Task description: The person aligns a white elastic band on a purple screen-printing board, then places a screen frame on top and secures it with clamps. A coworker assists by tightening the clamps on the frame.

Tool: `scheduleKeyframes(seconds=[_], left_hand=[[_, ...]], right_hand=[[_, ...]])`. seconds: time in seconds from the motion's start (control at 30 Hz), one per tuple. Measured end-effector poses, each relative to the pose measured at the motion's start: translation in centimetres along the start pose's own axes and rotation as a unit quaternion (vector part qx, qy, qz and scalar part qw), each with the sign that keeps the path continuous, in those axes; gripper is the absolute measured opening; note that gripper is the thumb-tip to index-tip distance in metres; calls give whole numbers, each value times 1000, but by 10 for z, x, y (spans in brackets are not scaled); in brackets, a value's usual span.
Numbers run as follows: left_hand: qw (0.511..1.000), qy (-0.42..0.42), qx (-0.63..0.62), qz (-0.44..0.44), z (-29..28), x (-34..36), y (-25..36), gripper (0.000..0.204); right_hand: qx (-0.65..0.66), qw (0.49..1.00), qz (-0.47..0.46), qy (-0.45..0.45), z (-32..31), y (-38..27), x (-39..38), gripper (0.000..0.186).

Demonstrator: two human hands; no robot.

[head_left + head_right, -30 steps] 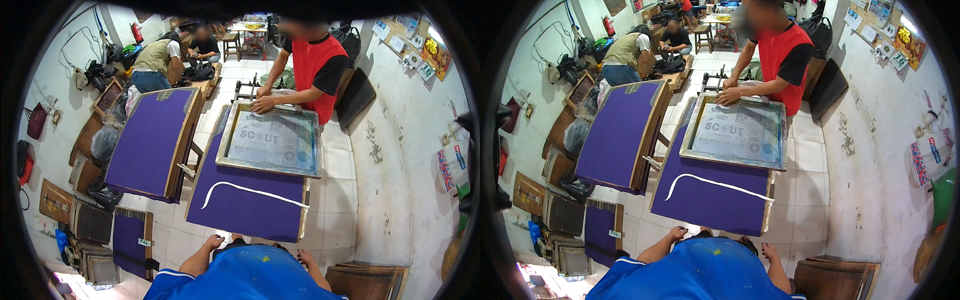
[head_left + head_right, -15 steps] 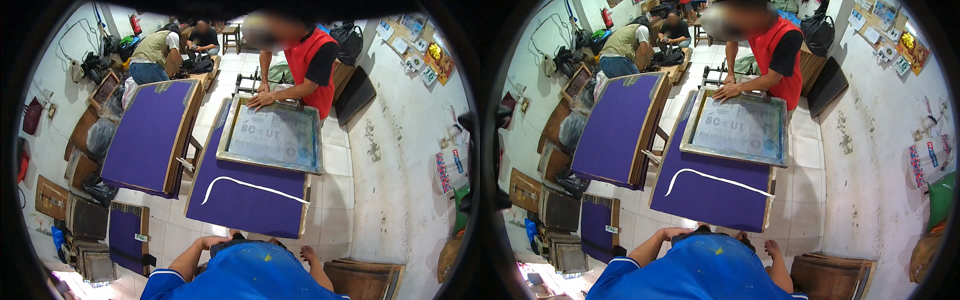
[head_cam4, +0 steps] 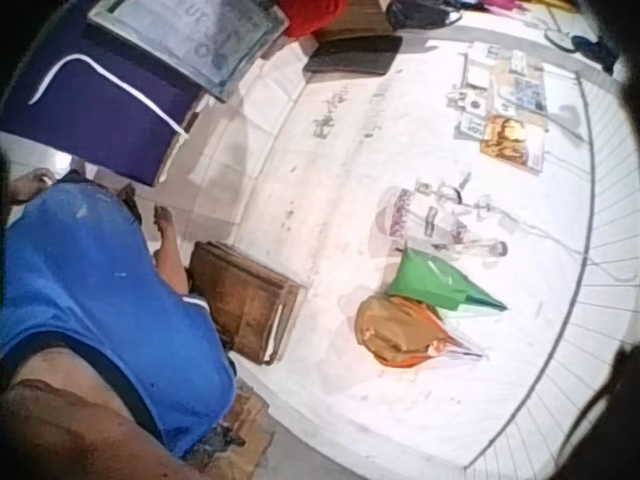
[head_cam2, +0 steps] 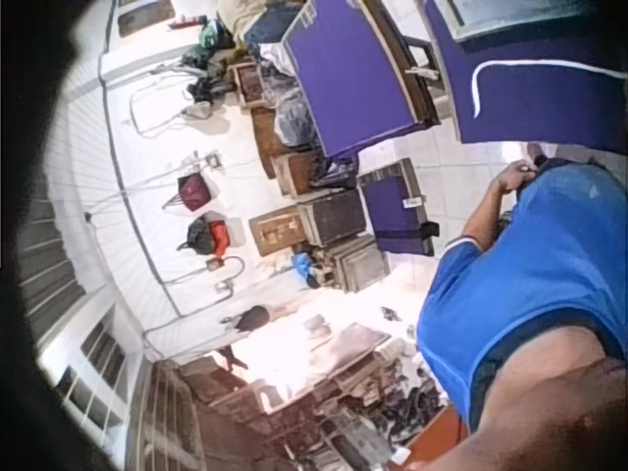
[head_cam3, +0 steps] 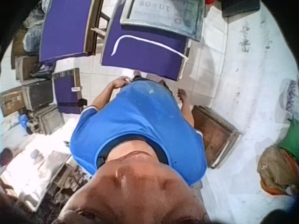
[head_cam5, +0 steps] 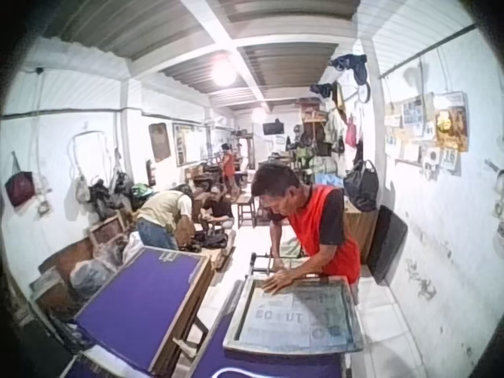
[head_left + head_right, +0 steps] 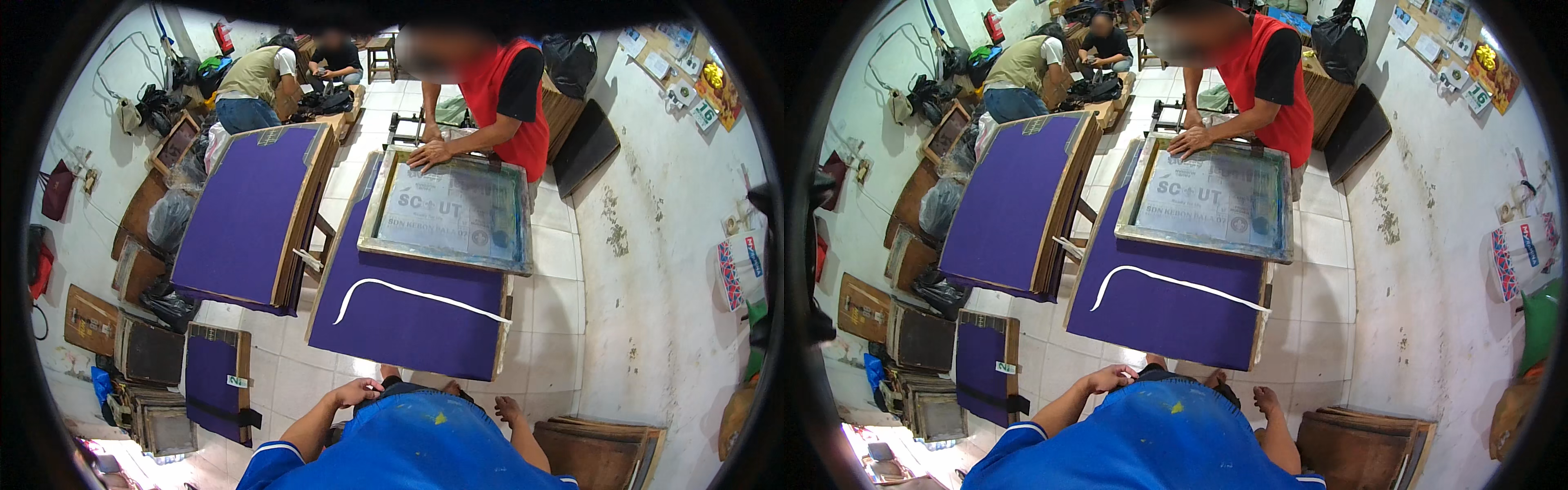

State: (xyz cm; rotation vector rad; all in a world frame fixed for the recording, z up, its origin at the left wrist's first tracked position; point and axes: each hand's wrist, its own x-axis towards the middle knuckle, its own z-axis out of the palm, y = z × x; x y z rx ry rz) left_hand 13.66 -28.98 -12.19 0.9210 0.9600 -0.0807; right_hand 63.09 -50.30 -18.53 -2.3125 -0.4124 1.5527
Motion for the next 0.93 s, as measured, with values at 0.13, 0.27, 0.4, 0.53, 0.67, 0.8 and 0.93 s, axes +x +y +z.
scheduleKeyframes(seconds=[0.13,0.27,0.4,0.53,0.67,0.8,0.93], left_hand=[[995,73,-3,65,15,9,-19,19],[985,104,96,102,26,13,-26,14],[942,125,303,71,23,5,-24,16],[928,128,343,59,17,4,-27,23],[945,156,284,42,14,11,-40,31],[950,209,232,22,5,31,-59,39],[946,235,224,-20,-7,43,-75,43]], right_hand=[[3,1000,-17,-15,3,1,1,53],[1,1000,-11,-15,4,6,0,53],[0,1000,9,-7,3,8,-4,53],[-5,1000,13,-17,2,6,-6,54],[-30,998,24,-40,-1,-2,-7,59],[-27,998,17,-48,0,-7,-9,61],[-25,998,12,-51,-2,-13,-7,62]])
